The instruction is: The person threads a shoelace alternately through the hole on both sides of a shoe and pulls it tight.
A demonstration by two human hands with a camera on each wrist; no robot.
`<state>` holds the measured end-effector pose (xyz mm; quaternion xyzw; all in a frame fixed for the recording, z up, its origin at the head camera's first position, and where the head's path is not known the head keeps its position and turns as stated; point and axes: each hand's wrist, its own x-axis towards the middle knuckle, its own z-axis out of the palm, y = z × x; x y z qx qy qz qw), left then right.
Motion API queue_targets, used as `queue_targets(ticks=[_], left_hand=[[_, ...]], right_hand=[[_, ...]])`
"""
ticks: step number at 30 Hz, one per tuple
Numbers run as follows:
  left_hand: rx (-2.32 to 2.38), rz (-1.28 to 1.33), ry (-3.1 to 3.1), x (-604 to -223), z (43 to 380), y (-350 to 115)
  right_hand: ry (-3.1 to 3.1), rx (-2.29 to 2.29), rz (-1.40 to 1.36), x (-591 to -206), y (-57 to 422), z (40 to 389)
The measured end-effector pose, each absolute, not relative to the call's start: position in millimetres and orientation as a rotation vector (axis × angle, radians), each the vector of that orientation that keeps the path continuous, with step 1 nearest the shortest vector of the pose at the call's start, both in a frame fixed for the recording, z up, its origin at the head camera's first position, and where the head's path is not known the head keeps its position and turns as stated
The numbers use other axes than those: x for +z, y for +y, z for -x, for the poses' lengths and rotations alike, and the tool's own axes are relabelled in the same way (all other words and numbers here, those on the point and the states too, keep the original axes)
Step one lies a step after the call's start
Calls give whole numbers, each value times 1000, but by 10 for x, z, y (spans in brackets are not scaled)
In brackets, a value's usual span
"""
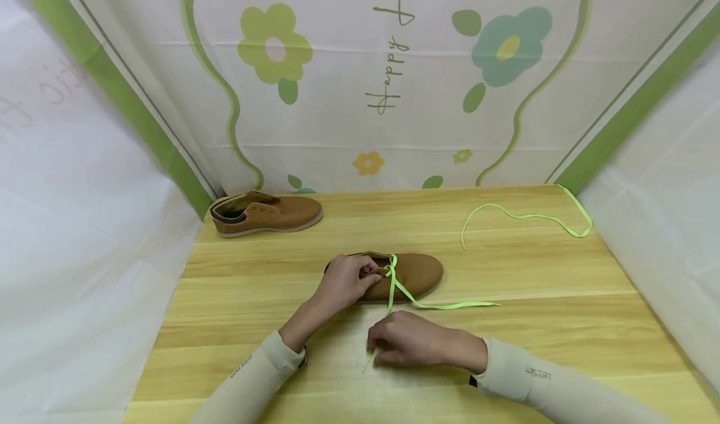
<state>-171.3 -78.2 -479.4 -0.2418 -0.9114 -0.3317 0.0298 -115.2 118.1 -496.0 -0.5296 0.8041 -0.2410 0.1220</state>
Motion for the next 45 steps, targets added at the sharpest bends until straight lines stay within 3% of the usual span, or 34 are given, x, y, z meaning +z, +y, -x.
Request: queue_targets(ticks=[12,23,33,45], left_hand=[[-1062,772,-2764,-4774,1680,-792],[-1125,808,-2601,-4779,1691,-799],[-975,764,-2487,-4689,1758,-821],[-747,763,-2660,-4733,1863,-781]], right_hand=[[2458,-679,1431,-4864,1471,1224],[2647,-717,1220,-4789,2128,1409],[2747,-419,1041,-4673,2678,1600],[2691,-378,922,-4800,2840,1666]])
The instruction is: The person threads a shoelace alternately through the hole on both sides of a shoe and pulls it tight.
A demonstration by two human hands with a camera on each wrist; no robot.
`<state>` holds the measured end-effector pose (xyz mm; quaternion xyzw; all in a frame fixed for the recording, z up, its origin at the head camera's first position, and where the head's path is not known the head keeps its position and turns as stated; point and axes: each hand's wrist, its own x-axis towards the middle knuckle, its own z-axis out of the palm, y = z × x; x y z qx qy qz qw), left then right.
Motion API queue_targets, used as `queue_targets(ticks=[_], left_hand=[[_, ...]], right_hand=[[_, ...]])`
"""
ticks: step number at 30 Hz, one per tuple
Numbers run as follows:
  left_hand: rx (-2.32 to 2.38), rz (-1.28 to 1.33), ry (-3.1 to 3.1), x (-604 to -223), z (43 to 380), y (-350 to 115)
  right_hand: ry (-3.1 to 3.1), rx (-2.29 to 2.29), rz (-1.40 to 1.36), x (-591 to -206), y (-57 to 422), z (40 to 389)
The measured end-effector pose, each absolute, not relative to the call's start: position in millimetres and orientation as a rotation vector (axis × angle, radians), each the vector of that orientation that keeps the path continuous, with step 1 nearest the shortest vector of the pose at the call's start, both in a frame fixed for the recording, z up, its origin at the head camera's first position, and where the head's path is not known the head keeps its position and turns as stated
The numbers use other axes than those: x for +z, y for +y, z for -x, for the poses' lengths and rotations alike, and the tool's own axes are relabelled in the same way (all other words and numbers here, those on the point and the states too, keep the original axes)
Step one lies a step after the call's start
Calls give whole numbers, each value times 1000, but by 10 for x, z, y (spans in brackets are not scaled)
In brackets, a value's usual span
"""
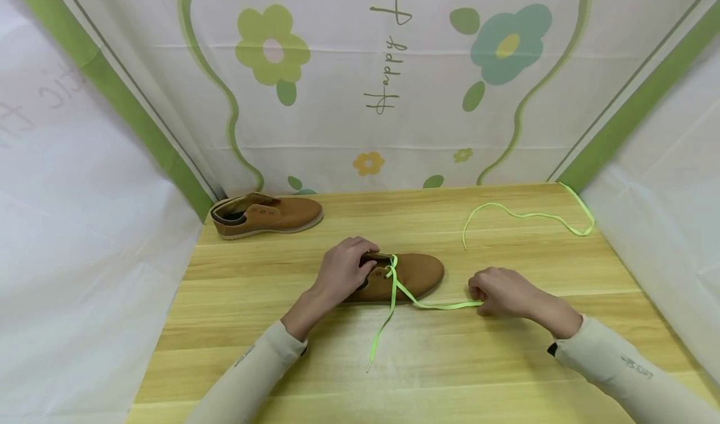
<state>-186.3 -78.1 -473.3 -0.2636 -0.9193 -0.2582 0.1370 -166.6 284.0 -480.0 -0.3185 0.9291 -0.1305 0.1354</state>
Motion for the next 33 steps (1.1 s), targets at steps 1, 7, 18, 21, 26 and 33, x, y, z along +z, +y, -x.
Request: queue_targets(ticks=[1,7,18,21,26,33], left_hand=[[-734,758,-2674,-4738,1867,-778],[-698,735,-2709,-4752,1890,-758],[-626,750,-2661,-4743,1927,-725],[-606,783,-2615,-4741,1944,-723],[-560,842,-2547,-4768,1973,-731],[-517,904,-2487,-4811,1993,-752]], right_hand=[[2684,-395,922,-4808,2851,1672],[2646,-485,959,-4837,2899,1694],[2670,-470,985,-4822,2929,1729],[2679,-484,984,-4816,2934,1747],[2749,-504,992,-4768,2925,1783],[2848,-547,955,-4697,2883,1853]])
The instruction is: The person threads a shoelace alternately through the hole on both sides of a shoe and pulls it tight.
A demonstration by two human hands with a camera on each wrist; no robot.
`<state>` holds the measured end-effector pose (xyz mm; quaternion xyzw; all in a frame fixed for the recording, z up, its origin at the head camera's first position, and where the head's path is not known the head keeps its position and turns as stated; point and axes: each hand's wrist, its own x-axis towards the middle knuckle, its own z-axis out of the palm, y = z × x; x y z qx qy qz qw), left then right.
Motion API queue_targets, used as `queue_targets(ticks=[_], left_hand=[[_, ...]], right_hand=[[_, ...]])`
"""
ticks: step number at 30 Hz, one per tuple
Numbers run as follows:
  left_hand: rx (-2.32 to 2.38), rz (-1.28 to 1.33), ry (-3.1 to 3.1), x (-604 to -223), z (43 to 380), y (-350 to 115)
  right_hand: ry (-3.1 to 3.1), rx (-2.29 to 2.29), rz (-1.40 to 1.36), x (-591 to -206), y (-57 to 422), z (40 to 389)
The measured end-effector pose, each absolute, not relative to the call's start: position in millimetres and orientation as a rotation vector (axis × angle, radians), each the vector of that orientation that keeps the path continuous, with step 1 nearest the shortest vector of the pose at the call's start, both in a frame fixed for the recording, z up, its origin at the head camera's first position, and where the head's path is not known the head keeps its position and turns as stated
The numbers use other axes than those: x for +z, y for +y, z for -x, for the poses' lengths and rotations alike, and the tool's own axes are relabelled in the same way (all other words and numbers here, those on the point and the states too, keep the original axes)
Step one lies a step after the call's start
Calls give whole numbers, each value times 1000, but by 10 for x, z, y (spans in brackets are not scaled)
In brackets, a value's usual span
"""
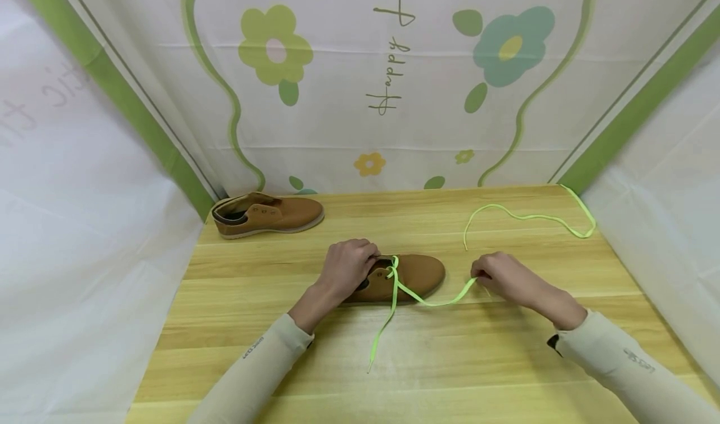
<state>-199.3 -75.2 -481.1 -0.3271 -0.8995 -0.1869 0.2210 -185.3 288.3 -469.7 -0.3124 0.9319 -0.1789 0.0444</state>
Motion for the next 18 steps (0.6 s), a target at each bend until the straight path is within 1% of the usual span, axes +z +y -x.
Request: queue_targets(ticks=[10,18], left_hand=[[-479,959,-2415,-4856,1994,-768],[-485,976,-2394,-4866,1988,-779]], right_hand=[[3026,-895,928,-4662,2712,1989],[2964,-1268,657,-4699,2420,2093]])
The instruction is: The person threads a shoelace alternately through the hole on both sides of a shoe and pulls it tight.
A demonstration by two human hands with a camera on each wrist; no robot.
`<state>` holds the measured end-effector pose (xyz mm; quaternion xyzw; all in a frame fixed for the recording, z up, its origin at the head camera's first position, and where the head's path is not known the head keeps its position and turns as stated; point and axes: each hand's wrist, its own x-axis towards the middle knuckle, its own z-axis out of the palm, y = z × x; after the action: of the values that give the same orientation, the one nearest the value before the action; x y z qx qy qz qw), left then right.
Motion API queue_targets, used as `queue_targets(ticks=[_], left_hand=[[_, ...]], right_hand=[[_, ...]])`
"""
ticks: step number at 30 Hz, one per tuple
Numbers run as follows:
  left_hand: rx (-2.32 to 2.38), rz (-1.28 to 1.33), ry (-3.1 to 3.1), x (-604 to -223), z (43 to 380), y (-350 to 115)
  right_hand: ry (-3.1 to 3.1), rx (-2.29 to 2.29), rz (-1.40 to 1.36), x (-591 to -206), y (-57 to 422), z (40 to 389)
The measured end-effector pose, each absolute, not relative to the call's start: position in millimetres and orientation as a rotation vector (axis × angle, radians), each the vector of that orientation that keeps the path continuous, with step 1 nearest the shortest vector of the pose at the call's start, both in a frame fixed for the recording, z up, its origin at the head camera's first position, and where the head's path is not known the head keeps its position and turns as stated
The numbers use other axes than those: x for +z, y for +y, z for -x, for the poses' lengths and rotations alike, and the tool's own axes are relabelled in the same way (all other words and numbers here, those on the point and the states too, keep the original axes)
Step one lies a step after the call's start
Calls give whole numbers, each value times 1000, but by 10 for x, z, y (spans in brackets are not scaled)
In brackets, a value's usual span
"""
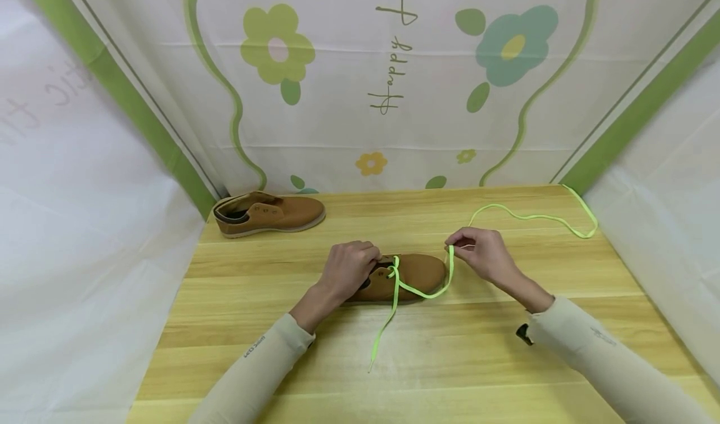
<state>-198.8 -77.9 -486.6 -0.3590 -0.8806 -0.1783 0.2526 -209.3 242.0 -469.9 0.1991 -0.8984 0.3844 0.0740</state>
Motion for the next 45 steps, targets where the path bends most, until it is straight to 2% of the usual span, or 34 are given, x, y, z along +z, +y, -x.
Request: queue_targets(ticks=[12,29,45], left_hand=[[-458,979,-2395,-4866,1981,-784],[-463,964,-2404,-4872,1973,-802],[-498,947,-2433,-4842,1975,-793]], right_hand=[[-2538,1576,-537,-4708,1986,2167],[-2488,1579,-639,-4720,1516,2204],[-2520,1610,-657,-4816,1389,2177]])
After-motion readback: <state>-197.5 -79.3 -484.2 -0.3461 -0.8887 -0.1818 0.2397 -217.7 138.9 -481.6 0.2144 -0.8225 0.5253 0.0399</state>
